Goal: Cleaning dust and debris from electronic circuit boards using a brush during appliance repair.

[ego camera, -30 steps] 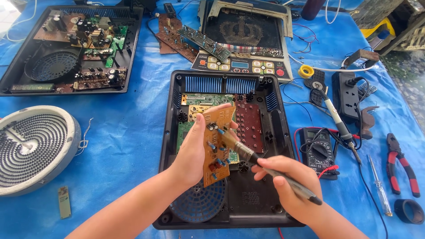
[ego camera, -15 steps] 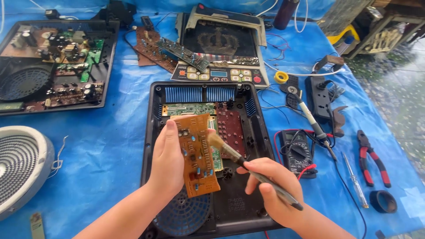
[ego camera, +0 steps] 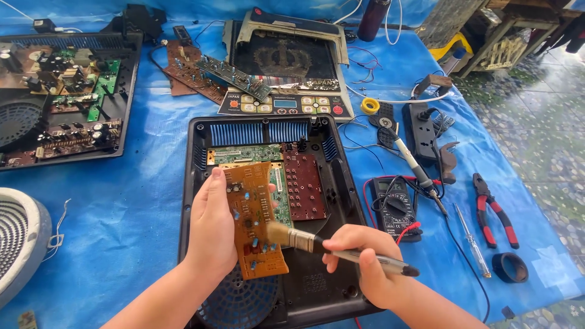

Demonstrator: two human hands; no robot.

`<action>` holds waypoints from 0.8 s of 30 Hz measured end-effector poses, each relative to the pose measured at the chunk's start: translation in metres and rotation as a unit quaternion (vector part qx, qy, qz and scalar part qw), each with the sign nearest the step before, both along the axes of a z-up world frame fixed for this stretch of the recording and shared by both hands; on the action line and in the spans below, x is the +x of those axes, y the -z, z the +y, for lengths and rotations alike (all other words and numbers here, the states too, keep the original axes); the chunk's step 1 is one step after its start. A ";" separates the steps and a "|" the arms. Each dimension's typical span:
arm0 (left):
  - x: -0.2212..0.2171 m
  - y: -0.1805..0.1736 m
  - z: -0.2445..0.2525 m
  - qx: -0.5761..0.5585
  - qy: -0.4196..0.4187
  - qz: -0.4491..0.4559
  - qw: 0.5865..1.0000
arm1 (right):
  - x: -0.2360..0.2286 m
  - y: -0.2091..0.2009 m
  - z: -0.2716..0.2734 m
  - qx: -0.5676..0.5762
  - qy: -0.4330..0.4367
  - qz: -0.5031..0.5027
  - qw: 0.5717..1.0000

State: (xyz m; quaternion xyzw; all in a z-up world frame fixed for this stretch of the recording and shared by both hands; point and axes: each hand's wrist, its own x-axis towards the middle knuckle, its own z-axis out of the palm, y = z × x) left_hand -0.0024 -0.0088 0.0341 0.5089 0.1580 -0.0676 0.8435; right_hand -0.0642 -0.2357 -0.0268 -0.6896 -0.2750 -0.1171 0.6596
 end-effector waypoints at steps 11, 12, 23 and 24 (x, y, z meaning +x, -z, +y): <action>-0.001 -0.028 -0.007 0.037 -0.050 0.150 0.987 | 0.003 -0.002 0.001 0.002 -0.046 0.005 0.999; 0.000 -0.029 -0.007 0.043 -0.042 0.165 0.985 | 0.003 -0.002 0.000 0.004 -0.067 0.014 0.998; 0.008 0.017 -0.001 0.027 0.124 0.035 0.991 | 0.001 -0.014 0.006 -0.031 -0.135 -0.002 0.990; 0.008 0.017 0.000 -0.005 0.144 0.044 0.989 | 0.002 -0.012 0.006 -0.059 -0.118 -0.020 0.991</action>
